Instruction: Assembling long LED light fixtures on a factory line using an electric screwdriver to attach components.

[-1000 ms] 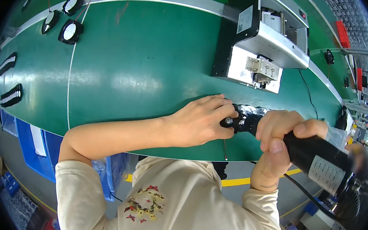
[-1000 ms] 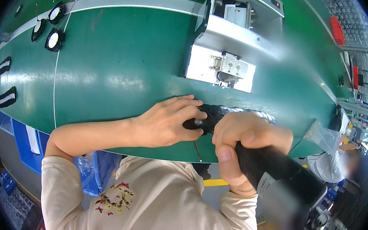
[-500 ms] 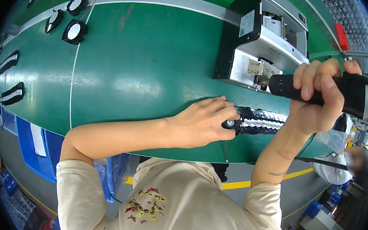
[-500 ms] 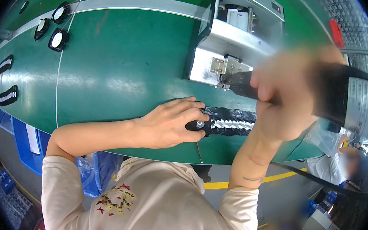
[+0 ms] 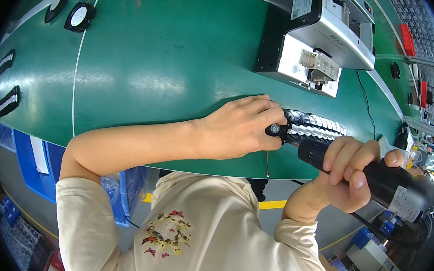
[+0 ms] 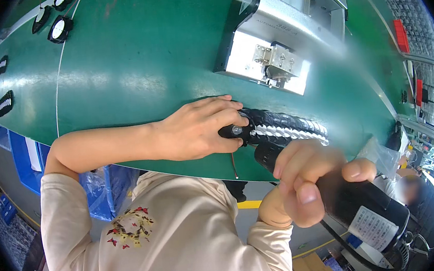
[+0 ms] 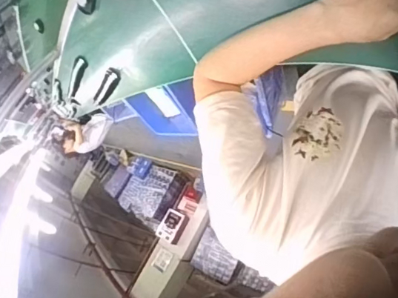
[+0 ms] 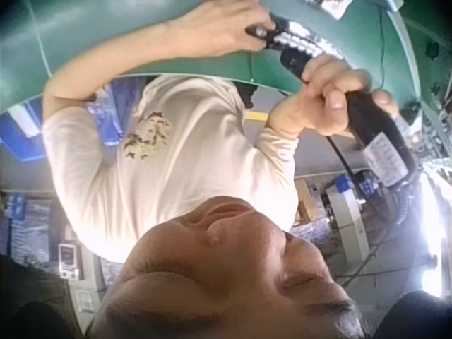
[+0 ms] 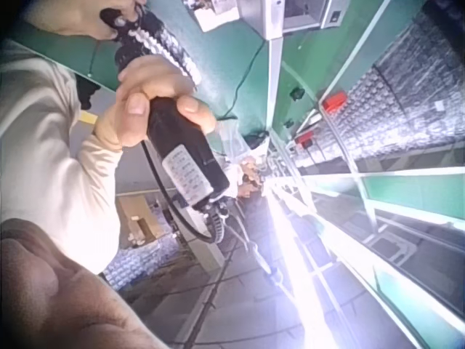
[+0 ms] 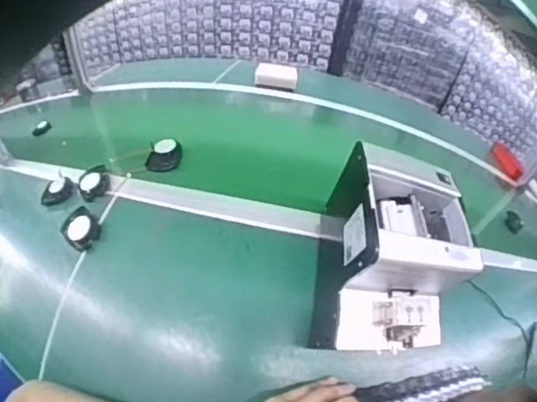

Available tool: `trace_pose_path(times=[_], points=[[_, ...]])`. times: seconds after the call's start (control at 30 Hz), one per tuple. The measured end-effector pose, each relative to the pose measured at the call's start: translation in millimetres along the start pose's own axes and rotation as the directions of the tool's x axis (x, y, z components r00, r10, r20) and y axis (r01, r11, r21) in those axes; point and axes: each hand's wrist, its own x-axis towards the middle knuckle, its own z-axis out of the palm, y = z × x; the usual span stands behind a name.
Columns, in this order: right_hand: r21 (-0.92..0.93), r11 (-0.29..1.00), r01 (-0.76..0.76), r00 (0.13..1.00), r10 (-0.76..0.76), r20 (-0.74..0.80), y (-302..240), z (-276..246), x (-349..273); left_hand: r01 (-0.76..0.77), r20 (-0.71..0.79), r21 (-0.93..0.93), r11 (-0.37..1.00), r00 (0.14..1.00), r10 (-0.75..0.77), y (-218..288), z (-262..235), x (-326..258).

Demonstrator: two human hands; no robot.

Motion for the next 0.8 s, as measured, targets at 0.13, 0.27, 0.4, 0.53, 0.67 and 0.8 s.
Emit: trace_pose_path(times=[0.13, 0.27, 0.4, 0.53, 0.67, 0.8], points=[[-0.070, 0.997, -0.037, 0.999, 0.039, 0.019, 0, -2, -5, -0.001, 0.002, -0.014, 1.000, 1.000, 0.001, 1, 1, -1], [-0.137, 0.990, -0.010, 0.988, 0.031, 0.151, -3, 1, -9, -0.006, -0.004, -0.005, 1.000, 1.000, 0.006, 3, -1, -1], [-0.165, 0.985, 0.046, 0.951, 0.007, 0.308, -3, 1, -4, 0.020, 0.032, -0.082, 0.996, 0.999, -0.017, 5, -9, 3], [-0.214, 0.977, 0.027, 0.949, 0.043, 0.314, -5, 3, -4, 0.094, 0.065, -0.160, 0.983, 0.994, -0.085, 6, -10, 7], [-0.185, 0.982, 0.017, 0.959, 0.036, 0.280, 4, 3, -4, 0.092, 0.080, -0.123, 0.988, 0.993, -0.083, 7, -14, 5], [-0.006, 1.000, 0.003, 0.993, -0.002, 0.115, -3, -4, -3, 0.128, 0.136, -0.107, 0.986, 0.984, -0.113, 9, -14, 6]])
